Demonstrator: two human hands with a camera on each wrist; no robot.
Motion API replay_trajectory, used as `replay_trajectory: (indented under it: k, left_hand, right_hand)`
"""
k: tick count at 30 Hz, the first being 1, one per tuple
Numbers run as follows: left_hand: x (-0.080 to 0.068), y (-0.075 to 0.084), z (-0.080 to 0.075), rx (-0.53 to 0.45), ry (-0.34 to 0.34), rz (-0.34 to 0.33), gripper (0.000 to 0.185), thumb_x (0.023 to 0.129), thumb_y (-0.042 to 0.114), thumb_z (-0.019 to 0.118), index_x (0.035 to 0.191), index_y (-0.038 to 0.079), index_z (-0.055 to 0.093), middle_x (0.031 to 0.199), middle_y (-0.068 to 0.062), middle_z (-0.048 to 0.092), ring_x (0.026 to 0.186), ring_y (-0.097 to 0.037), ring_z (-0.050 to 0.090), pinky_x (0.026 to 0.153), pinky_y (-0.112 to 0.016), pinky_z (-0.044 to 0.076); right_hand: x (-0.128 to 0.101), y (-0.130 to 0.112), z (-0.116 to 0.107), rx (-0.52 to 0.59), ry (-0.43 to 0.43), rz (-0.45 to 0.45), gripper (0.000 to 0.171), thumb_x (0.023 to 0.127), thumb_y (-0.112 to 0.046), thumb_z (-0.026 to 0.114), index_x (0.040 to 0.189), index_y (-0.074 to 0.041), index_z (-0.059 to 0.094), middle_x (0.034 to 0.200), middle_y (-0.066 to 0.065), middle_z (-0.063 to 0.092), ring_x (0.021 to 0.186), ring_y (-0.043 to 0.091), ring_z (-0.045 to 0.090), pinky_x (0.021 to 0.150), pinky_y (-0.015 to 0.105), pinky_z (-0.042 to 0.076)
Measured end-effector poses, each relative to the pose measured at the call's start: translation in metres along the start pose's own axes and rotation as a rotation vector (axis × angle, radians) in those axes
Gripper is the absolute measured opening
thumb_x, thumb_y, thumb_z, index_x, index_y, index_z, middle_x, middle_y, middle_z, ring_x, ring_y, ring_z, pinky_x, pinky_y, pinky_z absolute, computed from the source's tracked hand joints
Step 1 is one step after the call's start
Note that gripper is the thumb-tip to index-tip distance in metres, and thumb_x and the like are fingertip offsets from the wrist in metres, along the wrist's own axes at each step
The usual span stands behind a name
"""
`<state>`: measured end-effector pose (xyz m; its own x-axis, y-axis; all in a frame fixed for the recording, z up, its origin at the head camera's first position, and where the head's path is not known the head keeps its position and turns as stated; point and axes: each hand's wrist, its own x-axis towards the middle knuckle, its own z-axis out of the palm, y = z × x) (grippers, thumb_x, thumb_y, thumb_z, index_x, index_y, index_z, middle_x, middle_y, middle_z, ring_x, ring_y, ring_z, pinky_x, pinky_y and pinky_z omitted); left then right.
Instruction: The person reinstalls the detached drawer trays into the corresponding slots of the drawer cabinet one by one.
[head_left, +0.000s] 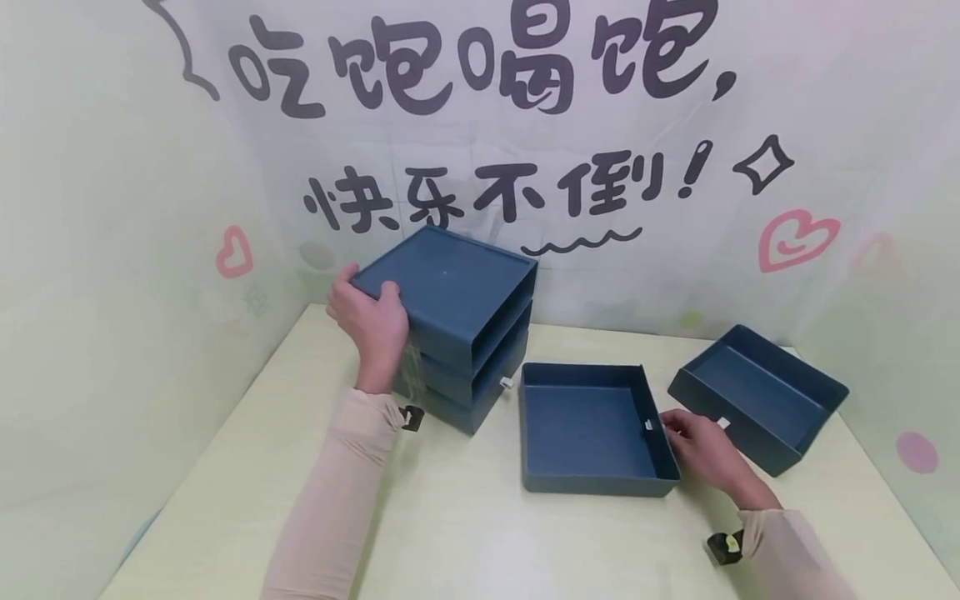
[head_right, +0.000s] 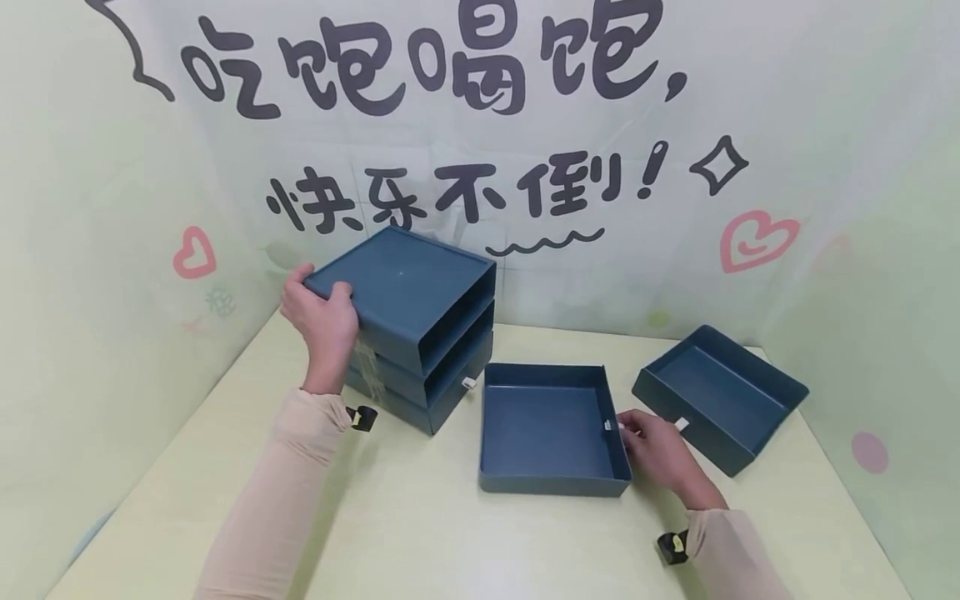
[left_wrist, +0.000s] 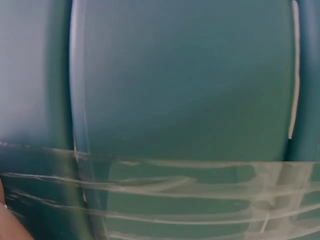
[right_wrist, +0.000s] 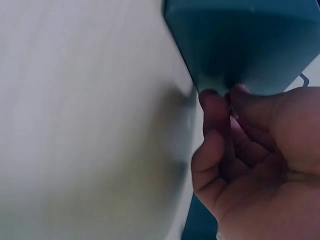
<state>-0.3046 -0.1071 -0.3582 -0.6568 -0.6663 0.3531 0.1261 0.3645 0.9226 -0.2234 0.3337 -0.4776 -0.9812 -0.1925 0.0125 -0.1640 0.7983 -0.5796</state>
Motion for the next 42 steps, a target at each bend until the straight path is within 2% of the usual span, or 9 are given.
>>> replay_trajectory:
  k: [4,9,17,26,36,42]
  left_hand:
    - [-0.004,0.002,0.002,0.016,0.019,0.017,0.055,0.089,0.017,0.056,0.141,0.004,0.045,0.137,-0.021,0.048,0.125,-0.041,0.039,0.111,-0.050,0.030]
    - [-0.007,0.001,0.002,0.017,0.015,0.024,0.054,0.089,0.018,0.055,0.140,0.005,0.045,0.137,-0.021,0.047,0.124,-0.040,0.038,0.111,-0.051,0.030]
    - [-0.008,-0.004,0.003,0.025,0.046,0.049,0.052,0.087,0.020,0.056,0.137,0.008,0.047,0.131,-0.020,0.047,0.120,-0.037,0.038,0.106,-0.049,0.032]
    - [-0.008,-0.007,0.001,0.044,0.046,0.060,0.051,0.088,0.022,0.056,0.136,0.008,0.047,0.131,-0.020,0.047,0.118,-0.038,0.039,0.104,-0.050,0.034]
    - [-0.010,-0.007,0.000,0.082,0.055,0.093,0.054,0.087,0.022,0.056,0.138,0.007,0.044,0.128,-0.020,0.046,0.113,-0.036,0.038,0.100,-0.048,0.036]
    - [-0.010,-0.008,0.000,0.079,0.057,0.097,0.053,0.087,0.023,0.056,0.136,0.007,0.046,0.127,-0.020,0.047,0.112,-0.036,0.038,0.098,-0.048,0.037]
  right_hand:
    - [-0.003,0.002,0.004,-0.015,0.051,0.014,0.024,0.099,-0.005,0.057,0.118,0.006,0.068,0.099,0.015,0.074,0.083,0.018,0.062,0.073,0.029,0.051]
    - [-0.009,0.006,0.006,0.045,0.079,0.052,0.025,0.101,-0.008,0.057,0.120,0.005,0.067,0.101,0.014,0.074,0.083,0.017,0.060,0.071,0.024,0.048]
    - [-0.013,0.005,0.004,0.090,0.093,0.072,0.029,0.103,-0.010,0.057,0.125,0.006,0.066,0.109,0.020,0.075,0.085,0.013,0.064,0.071,0.018,0.051]
    - [-0.015,-0.001,0.004,0.178,0.076,0.120,0.033,0.104,-0.011,0.055,0.129,0.009,0.063,0.115,0.025,0.073,0.084,0.004,0.067,0.071,0.014,0.054]
    - [-0.012,-0.005,0.005,0.196,0.074,0.141,0.035,0.105,-0.014,0.053,0.131,0.007,0.062,0.118,0.026,0.072,0.088,0.014,0.072,0.071,0.018,0.056]
    - [-0.009,-0.008,0.003,0.219,0.091,0.147,0.038,0.106,-0.016,0.051,0.135,0.009,0.058,0.124,0.030,0.068,0.097,0.026,0.074,0.080,0.028,0.061]
